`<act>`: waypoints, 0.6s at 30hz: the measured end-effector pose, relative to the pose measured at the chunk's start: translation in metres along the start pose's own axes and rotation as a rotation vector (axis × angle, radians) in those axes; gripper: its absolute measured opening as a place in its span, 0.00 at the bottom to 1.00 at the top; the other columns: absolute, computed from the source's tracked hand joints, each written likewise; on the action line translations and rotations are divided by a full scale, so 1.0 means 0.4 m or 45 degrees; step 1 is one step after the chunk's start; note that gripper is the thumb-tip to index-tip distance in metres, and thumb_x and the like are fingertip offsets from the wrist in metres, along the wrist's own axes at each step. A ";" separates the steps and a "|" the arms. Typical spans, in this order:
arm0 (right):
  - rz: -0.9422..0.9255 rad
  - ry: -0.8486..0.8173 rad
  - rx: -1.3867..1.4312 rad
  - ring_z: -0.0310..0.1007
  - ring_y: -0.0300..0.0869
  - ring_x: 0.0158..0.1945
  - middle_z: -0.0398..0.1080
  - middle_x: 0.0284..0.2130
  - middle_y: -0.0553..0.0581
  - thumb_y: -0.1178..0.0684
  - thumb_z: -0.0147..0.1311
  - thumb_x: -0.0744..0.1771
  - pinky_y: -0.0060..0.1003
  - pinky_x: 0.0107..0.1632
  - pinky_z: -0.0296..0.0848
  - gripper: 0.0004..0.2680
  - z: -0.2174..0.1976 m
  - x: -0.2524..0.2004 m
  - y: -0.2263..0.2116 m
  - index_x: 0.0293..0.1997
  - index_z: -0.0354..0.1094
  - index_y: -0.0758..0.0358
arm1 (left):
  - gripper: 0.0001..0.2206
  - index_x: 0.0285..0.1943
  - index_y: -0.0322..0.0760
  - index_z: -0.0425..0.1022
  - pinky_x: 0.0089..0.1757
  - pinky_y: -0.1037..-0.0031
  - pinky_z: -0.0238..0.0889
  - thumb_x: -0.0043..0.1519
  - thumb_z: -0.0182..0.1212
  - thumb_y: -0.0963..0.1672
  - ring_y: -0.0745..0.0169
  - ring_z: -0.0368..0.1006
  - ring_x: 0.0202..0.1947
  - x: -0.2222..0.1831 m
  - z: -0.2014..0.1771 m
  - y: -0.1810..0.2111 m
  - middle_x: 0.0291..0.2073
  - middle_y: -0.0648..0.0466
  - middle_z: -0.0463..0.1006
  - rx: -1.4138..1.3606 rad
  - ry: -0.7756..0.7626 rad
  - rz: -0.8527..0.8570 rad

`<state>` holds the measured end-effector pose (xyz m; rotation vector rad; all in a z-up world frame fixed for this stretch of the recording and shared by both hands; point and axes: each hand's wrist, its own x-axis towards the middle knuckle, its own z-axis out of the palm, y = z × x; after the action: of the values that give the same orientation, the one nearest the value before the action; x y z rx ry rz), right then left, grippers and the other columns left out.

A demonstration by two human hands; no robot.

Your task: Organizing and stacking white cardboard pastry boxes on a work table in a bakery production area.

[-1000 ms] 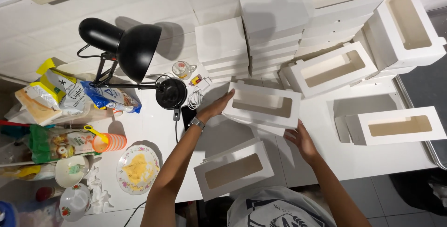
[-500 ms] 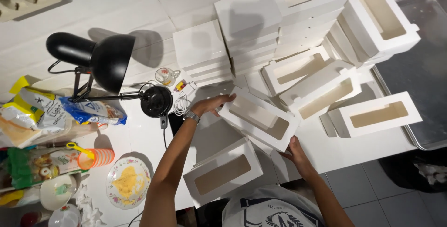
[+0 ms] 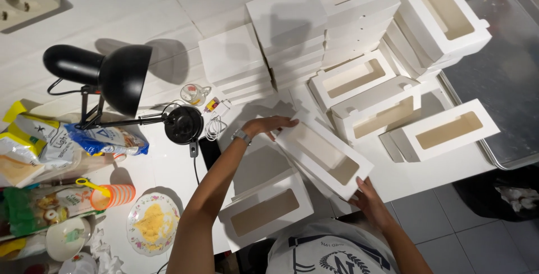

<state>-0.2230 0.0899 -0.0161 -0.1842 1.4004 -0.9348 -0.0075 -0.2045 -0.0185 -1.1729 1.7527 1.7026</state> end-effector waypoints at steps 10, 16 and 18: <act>0.063 0.208 -0.042 0.58 0.59 0.70 0.56 0.71 0.60 0.37 0.29 0.61 0.67 0.66 0.61 0.34 -0.111 -0.131 -0.007 0.79 0.41 0.50 | 0.58 0.80 0.54 0.22 0.70 0.49 0.23 0.39 0.26 0.71 0.53 0.25 0.80 -0.120 0.068 -0.007 0.81 0.57 0.24 0.181 -0.077 0.111; 0.483 -0.114 -1.571 0.74 0.48 0.67 0.73 0.64 0.54 0.28 0.41 0.67 0.41 0.64 0.70 0.24 -0.279 -0.017 0.144 0.69 0.63 0.43 | 0.18 0.33 0.45 0.55 0.43 0.71 0.52 0.73 0.38 0.55 0.66 0.55 0.36 -0.489 0.164 -0.287 0.31 0.60 0.60 -0.216 0.967 0.247; 0.315 -0.405 -1.356 0.67 0.37 0.71 0.62 0.71 0.45 0.36 0.49 0.67 0.35 0.72 0.65 0.24 -0.164 -0.044 0.131 0.74 0.55 0.38 | 0.46 0.82 0.56 0.33 0.57 0.50 0.67 0.51 0.18 0.66 0.41 0.60 0.70 -0.573 0.272 -0.329 0.80 0.58 0.42 -0.718 0.735 -0.460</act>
<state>-0.2558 0.1616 -0.0496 -0.8880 1.4494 0.1222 0.1969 -0.0238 0.0673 -2.2566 1.2165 1.7858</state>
